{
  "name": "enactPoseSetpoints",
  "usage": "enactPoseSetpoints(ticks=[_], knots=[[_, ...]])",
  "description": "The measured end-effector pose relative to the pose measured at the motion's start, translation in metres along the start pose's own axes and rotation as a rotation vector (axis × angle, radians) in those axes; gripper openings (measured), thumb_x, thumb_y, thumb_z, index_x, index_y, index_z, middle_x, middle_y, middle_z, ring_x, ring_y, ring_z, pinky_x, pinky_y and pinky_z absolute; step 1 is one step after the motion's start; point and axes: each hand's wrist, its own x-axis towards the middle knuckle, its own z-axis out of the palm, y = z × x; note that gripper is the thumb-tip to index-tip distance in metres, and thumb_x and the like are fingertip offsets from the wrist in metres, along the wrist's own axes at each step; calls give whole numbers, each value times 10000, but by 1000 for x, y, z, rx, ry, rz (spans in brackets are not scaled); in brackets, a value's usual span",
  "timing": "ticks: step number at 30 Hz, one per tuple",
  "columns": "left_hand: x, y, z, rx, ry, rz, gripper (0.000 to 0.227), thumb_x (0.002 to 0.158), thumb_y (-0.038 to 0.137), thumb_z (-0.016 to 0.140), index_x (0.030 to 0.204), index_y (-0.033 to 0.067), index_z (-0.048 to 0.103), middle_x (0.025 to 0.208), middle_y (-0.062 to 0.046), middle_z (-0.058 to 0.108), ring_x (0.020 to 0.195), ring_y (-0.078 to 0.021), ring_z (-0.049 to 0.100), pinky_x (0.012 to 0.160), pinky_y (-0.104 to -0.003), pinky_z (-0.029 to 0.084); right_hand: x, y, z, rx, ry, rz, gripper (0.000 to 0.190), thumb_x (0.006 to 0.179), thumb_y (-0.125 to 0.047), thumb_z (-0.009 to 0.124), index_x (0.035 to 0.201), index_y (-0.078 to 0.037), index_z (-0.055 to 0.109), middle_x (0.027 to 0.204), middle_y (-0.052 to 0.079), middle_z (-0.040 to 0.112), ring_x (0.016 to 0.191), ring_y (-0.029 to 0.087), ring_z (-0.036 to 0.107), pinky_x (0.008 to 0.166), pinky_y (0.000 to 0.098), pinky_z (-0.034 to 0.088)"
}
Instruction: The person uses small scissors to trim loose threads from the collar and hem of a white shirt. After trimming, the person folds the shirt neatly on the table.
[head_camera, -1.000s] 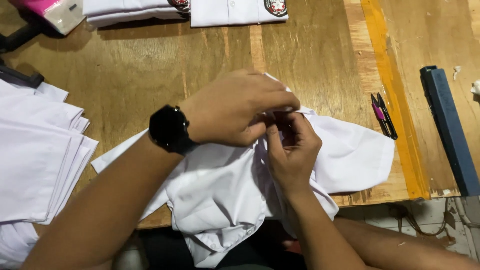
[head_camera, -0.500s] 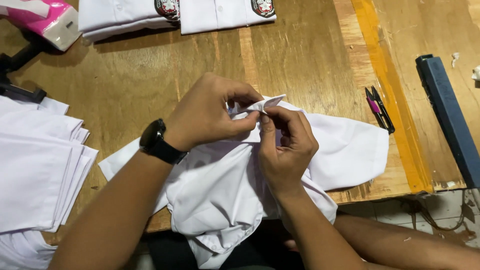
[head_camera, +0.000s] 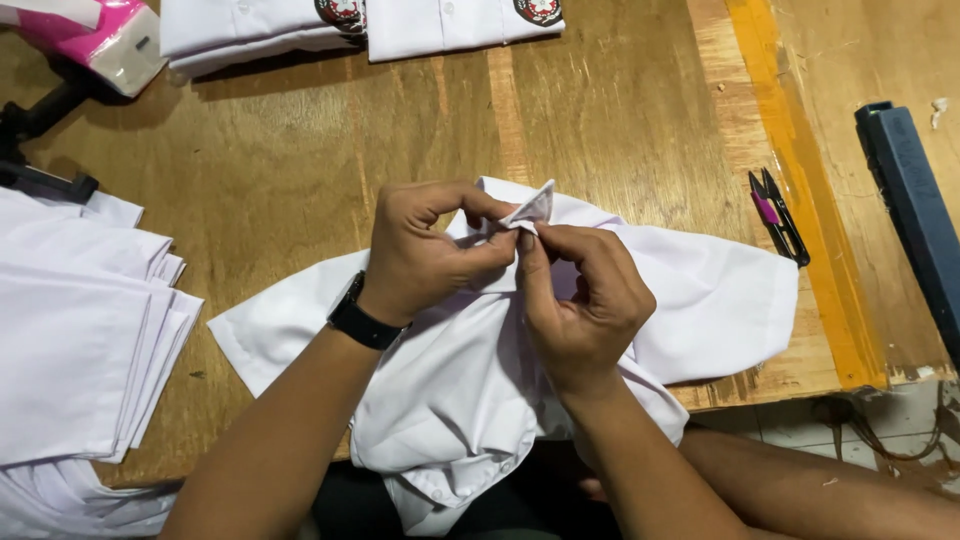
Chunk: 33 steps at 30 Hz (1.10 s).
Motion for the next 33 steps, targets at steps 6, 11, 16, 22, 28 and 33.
enactPoseSetpoints(ticks=[6,11,16,22,28,33], knots=[[1,2,2,-208,2,-118,164,701,-17,869,817,67,788,746,-69,769,723,-42,584,646,-235,548,-1,-3,0,12,1,93,69,890,64,798,946,42,764,803,154,717,671,218,719,576,307,576],[-1,12,3,-90,8,-2,166,715,-56,845,819,57,781,808,-115,791,700,-119,698,646,-261,563,-5,18,8,448,87,649,174,793,46,824,932,83,726,724,124,688,635,127,650,567,275,566],[-4,6,2,-23,-9,132,296,784,-36,819,1028,111,739,927,-91,775,823,-223,752,755,-321,597,-2,8,3,330,47,479,122,827,71,820,914,88,735,736,163,696,668,134,639,580,291,556],[10,10,-21,487,-373,528,255,1020,169,732,1262,191,654,1333,-129,546,1040,-296,637,842,-457,475,-4,-4,-6,-104,-79,97,77,890,38,767,934,1,716,886,120,715,799,188,687,721,269,540],[20,24,-27,643,-283,561,127,899,169,718,1015,124,692,1094,-82,669,1011,-309,647,882,-437,403,-6,-4,-5,-176,-75,-129,148,879,97,811,976,19,731,928,164,733,855,252,734,837,324,600],[18,16,-29,467,-293,444,103,878,162,743,971,136,706,947,-33,629,1019,-271,594,873,-416,380,-8,-5,-5,-199,-75,-193,162,883,126,793,1004,38,731,949,184,709,859,269,727,840,336,605]])
